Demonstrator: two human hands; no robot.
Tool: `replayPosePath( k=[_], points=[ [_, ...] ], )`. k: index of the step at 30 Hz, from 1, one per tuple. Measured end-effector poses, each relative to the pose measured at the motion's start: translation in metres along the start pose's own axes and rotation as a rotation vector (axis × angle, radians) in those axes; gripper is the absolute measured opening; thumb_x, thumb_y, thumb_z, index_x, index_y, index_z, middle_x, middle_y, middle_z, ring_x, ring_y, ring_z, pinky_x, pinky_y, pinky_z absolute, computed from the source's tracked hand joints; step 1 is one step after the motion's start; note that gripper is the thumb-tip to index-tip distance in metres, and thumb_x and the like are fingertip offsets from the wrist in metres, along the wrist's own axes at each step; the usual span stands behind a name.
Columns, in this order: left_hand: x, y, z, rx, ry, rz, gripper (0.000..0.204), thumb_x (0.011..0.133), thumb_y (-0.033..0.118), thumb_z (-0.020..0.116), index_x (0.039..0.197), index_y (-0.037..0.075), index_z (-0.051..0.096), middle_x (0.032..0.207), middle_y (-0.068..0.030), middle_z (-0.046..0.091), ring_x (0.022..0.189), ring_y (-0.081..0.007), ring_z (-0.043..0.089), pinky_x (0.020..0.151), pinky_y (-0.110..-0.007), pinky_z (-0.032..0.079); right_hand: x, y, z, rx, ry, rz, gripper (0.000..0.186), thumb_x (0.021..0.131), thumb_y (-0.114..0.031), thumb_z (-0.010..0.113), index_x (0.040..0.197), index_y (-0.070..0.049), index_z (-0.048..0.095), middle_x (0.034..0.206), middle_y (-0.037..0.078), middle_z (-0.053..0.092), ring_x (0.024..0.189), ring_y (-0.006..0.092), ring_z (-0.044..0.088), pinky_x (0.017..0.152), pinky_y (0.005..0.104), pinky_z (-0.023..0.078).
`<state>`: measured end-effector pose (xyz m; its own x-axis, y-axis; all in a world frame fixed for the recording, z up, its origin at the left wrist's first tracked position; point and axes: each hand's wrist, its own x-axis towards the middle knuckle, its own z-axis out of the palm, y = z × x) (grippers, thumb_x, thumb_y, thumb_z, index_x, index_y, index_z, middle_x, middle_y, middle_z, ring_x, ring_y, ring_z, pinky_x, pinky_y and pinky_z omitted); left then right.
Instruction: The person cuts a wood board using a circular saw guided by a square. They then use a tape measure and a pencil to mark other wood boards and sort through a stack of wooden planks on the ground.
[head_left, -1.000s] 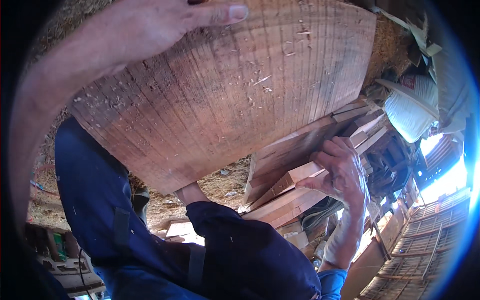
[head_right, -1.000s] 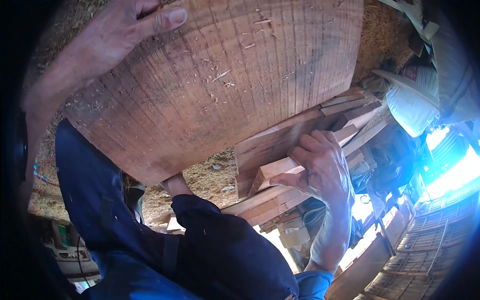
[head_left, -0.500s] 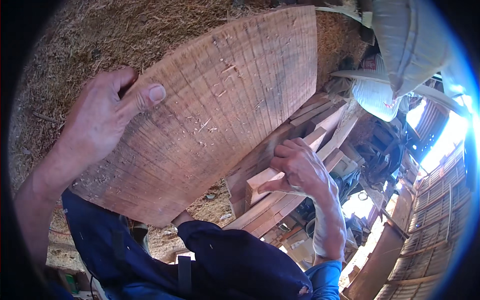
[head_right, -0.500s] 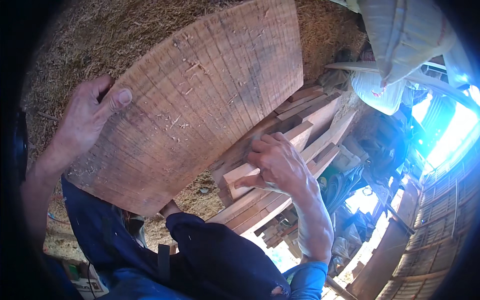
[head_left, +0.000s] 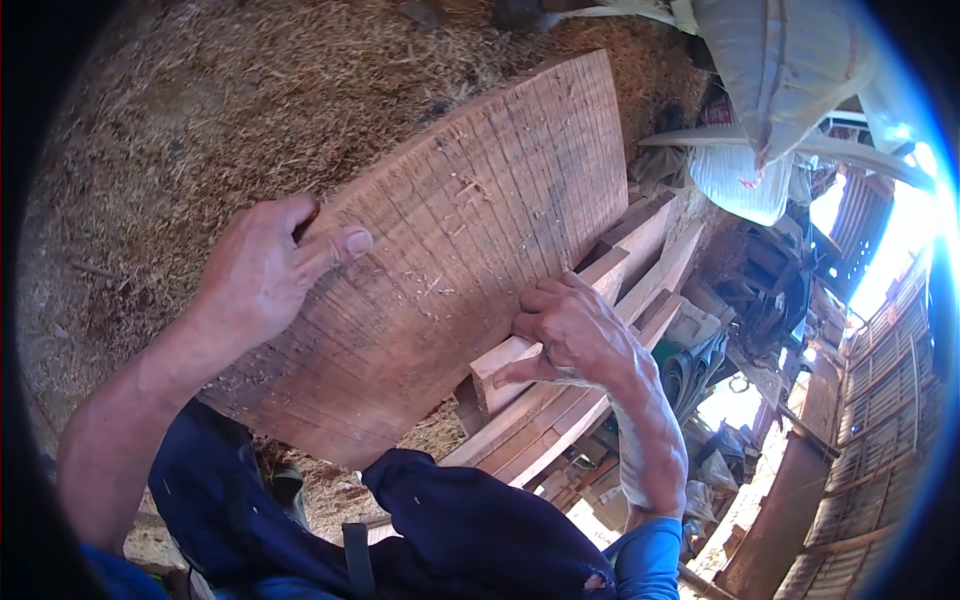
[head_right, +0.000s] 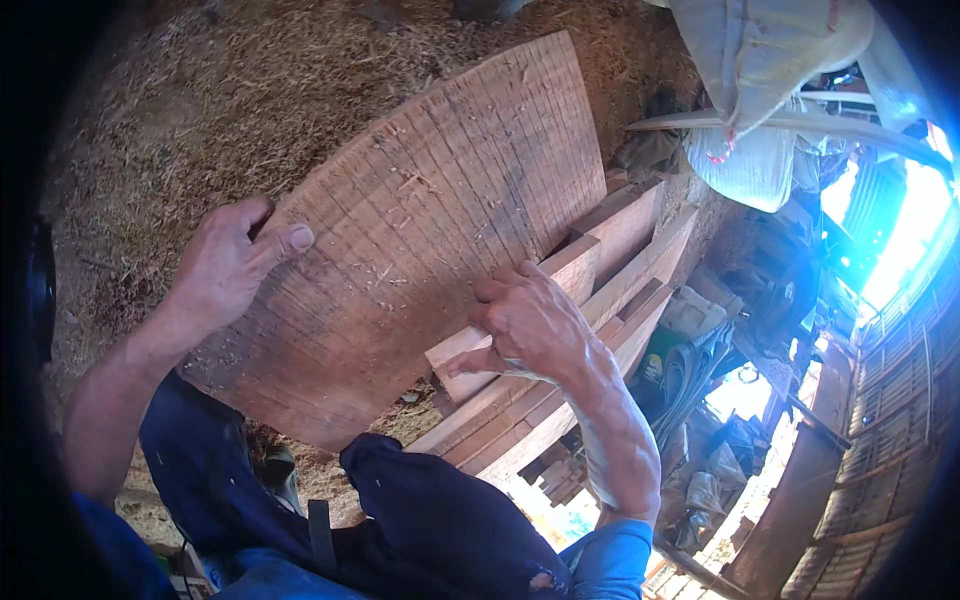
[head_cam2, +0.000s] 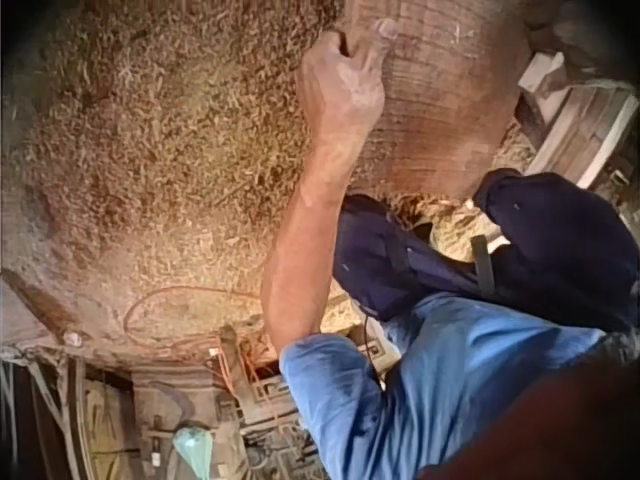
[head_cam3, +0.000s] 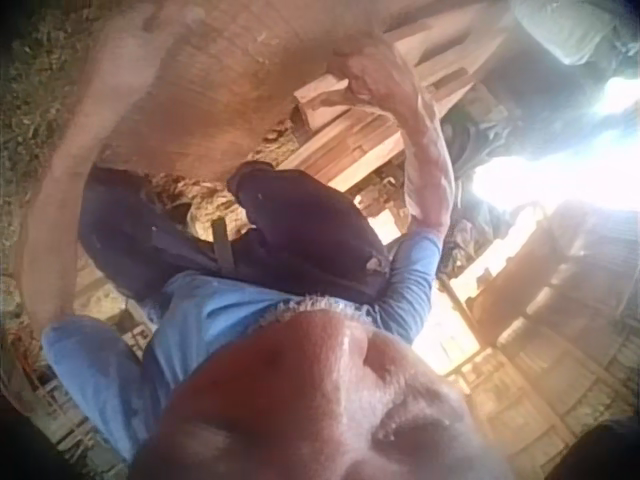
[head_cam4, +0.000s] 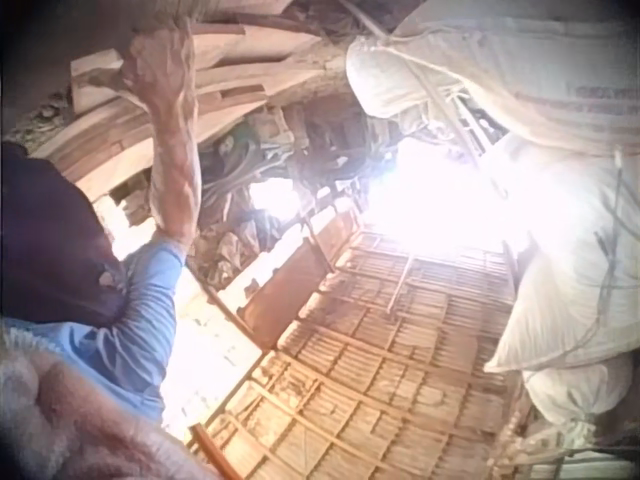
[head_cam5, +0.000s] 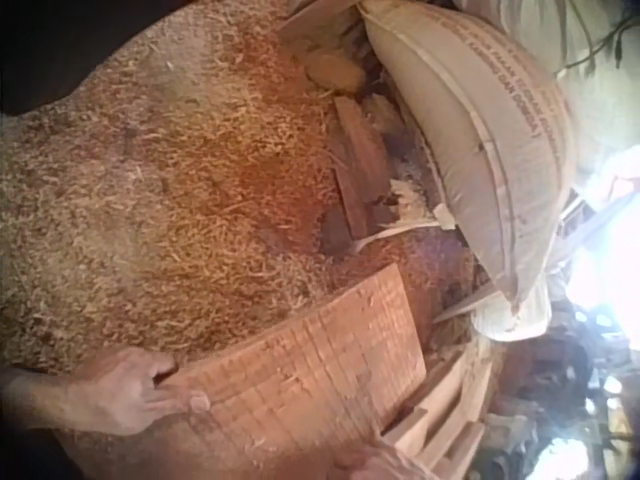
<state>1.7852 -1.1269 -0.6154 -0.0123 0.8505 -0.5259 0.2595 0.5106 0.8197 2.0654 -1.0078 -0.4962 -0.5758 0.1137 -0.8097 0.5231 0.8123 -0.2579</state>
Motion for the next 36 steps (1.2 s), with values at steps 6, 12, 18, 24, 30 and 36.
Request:
replayPosePath(
  k=[6,12,18,24,30,36],
  points=[
    [-0.008,-0.002,0.008,0.003,-0.024,-0.032,0.068,0.083,0.062,0.071,0.074,-0.003,0.051,0.060,-0.0109,0.044,0.060,-0.0186,0.042,0.057,-0.040,0.039,0.003,0.000,-0.002,-0.006,0.013,0.042,0.058,0.071,-0.065,0.072,0.075,-0.007,0.070,0.078,0.006,0.055,0.086,0.0250,0.059,0.081,0.0384,0.044],
    [-0.003,0.013,-0.005,0.023,-0.079,-0.105,0.072,0.081,0.070,0.068,0.071,0.001,0.049,0.062,-0.0031,0.043,0.063,-0.0150,0.041,0.055,-0.036,0.039,0.003,0.004,0.012,-0.041,0.027,0.024,0.054,0.072,-0.062,0.073,0.070,-0.009,0.067,0.080,0.005,0.056,0.087,0.0235,0.059,0.079,0.0383,0.043],
    [-0.003,-0.006,0.000,0.023,-0.063,-0.115,0.069,0.078,0.066,0.073,0.073,0.000,0.055,0.062,-0.0085,0.052,0.060,-0.0193,0.049,0.057,-0.041,0.042,0.002,0.004,0.009,-0.021,0.011,0.021,0.055,0.071,-0.063,0.073,0.072,-0.008,0.068,0.081,0.005,0.055,0.089,0.0238,0.059,0.080,0.0387,0.044],
    [0.003,-0.008,0.003,0.029,-0.032,-0.058,0.070,0.078,0.067,0.073,0.073,0.000,0.054,0.063,-0.0098,0.052,0.061,-0.0192,0.048,0.058,-0.041,0.042,0.011,0.005,0.020,-0.010,0.041,0.050,0.054,0.073,-0.061,0.074,0.076,-0.007,0.069,0.086,0.008,0.056,0.094,0.0270,0.059,0.083,0.0407,0.044],
    [0.004,-0.023,0.012,0.000,-0.074,-0.054,0.071,0.076,0.067,0.074,0.073,0.000,0.053,0.062,-0.0115,0.053,0.060,-0.0198,0.048,0.059,-0.041,0.043,0.007,0.017,0.014,0.325,0.225,0.049,0.044,0.078,-0.045,0.078,0.081,-0.003,0.065,0.089,0.011,0.059,0.096,0.0304,0.060,0.088,0.0457,0.047],
    [-0.007,-0.019,0.013,-0.008,0.003,-0.045,0.070,0.075,0.065,0.076,0.075,-0.001,0.053,0.061,-0.0134,0.054,0.059,-0.0211,0.048,0.059,-0.041,0.044,-0.057,0.053,-0.076,0.097,0.999,0.219,0.028,0.088,-0.027,0.067,0.095,0.000,0.070,0.100,0.012,0.069,0.096,0.0313,0.065,0.090,0.0416,0.051]
  ],
)
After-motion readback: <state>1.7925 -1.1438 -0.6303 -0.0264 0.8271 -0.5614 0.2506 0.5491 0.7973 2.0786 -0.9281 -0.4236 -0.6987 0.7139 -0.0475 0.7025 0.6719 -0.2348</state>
